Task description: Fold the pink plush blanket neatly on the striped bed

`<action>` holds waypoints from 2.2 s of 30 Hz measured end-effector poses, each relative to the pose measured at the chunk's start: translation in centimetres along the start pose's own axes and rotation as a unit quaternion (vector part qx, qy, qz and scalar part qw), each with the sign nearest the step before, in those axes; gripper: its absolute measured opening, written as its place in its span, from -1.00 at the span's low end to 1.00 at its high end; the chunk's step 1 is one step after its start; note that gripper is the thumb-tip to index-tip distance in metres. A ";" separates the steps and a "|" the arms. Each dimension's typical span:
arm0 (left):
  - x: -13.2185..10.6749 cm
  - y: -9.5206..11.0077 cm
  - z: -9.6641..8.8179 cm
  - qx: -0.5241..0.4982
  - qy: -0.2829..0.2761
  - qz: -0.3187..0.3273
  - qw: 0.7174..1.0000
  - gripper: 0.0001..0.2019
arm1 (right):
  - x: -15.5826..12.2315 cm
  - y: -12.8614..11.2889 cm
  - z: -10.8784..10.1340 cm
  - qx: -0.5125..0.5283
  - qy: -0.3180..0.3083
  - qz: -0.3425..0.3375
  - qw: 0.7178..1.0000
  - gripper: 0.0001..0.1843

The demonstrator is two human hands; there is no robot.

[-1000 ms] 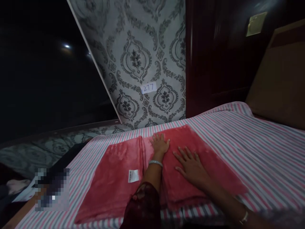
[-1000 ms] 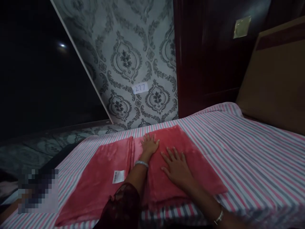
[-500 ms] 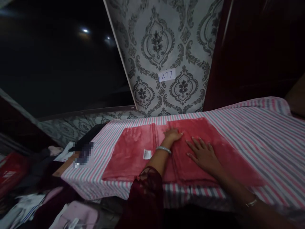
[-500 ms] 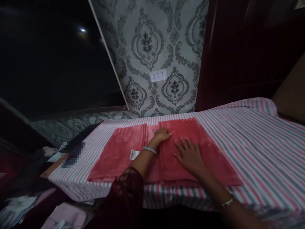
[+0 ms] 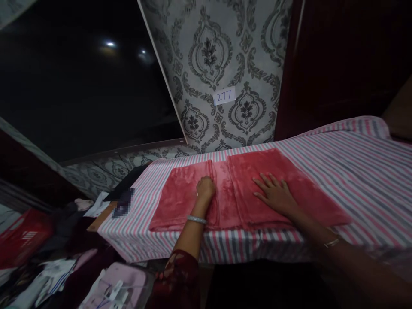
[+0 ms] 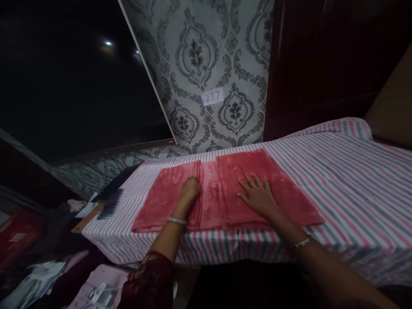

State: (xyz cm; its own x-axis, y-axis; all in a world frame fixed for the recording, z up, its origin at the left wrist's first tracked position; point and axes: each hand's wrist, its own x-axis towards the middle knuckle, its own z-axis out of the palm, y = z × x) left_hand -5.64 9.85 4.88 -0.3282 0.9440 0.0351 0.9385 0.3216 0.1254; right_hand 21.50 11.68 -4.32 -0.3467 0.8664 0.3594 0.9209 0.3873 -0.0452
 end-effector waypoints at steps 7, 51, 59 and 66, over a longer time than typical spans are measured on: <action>0.4 0.8 0.3 -0.019 -0.003 0.017 1.000 -0.63 | 0.0 0.0 0.3 -0.005 0.011 0.000 1.000 -0.34; 9.2 -1.0 -1.8 -0.057 -0.018 0.122 0.991 -0.47 | -0.4 1.0 1.5 0.004 0.020 -0.009 1.000 -0.29; 2.2 -1.1 3.8 0.033 -0.007 0.145 0.989 -0.28 | -0.4 0.7 1.0 0.014 0.004 -0.006 1.000 -0.30; 2.7 -0.8 0.1 -0.057 -0.080 0.121 0.988 -0.38 | 0.3 0.3 -1.1 0.028 -0.058 0.015 0.998 -0.29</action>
State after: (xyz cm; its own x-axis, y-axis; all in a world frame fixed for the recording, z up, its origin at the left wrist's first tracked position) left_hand -7.26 12.14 4.75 -0.0654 0.9948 -0.0775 0.9664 0.0825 0.2433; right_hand 21.88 11.68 -3.17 -0.3397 0.9077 0.2464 0.9212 0.3740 -0.1078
